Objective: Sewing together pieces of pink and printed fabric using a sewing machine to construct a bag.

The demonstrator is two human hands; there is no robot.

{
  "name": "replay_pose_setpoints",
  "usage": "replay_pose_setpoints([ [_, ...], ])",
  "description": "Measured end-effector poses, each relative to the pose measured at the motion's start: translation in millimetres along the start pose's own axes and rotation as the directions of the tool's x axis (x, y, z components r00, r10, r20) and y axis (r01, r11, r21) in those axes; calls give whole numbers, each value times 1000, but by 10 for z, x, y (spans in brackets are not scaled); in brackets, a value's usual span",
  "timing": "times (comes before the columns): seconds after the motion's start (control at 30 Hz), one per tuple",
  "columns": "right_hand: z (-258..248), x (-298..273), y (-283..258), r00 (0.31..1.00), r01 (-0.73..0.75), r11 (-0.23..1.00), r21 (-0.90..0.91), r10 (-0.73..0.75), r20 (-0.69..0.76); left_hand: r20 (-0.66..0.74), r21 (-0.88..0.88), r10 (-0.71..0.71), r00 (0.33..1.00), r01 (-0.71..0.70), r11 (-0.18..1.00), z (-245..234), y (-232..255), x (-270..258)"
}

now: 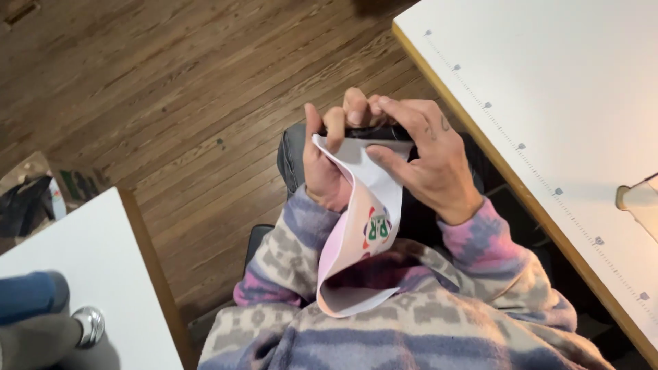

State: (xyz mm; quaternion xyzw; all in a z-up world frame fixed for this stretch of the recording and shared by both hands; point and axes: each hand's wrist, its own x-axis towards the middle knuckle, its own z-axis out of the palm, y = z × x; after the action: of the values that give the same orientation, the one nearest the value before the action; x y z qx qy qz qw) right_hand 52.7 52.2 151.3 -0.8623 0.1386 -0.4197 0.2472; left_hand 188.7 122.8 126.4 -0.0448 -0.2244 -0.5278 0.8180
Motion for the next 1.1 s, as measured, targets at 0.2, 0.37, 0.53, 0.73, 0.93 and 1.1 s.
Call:
replay_pose_setpoints([
  [0.2, -178, -174, 41, 959, -188, 976, -111, 158, -236, -52, 354, -240, 969, 242, 903, 643, 198, -36],
  [0.37, -377, -230, -8, 926, -179, 935, -306, 56, -373, -145, 989, -376, 915, 144, -30, 796, 431, 42],
  [0.53, -653, -329, 89, 878, -265, 961, -83, 204, -433, -39, 891, -562, 826, -226, -395, 782, 781, 772],
  [0.73, -754, -625, 201, 791, -361, 901, 239, 432, -433, 72, 849, -793, 605, -454, -269, 440, 444, 1217],
  [0.93, -1034, -850, 155, 657, -192, 427, 884, 725, -207, 37, 907, -843, 537, -372, -197, -431, -407, 630],
  [1.1, -1365, -1420, 891, 462, -549, 641, 536, 767, -445, -103, 851, -843, 527, -392, -349, -329, -830, 442],
])
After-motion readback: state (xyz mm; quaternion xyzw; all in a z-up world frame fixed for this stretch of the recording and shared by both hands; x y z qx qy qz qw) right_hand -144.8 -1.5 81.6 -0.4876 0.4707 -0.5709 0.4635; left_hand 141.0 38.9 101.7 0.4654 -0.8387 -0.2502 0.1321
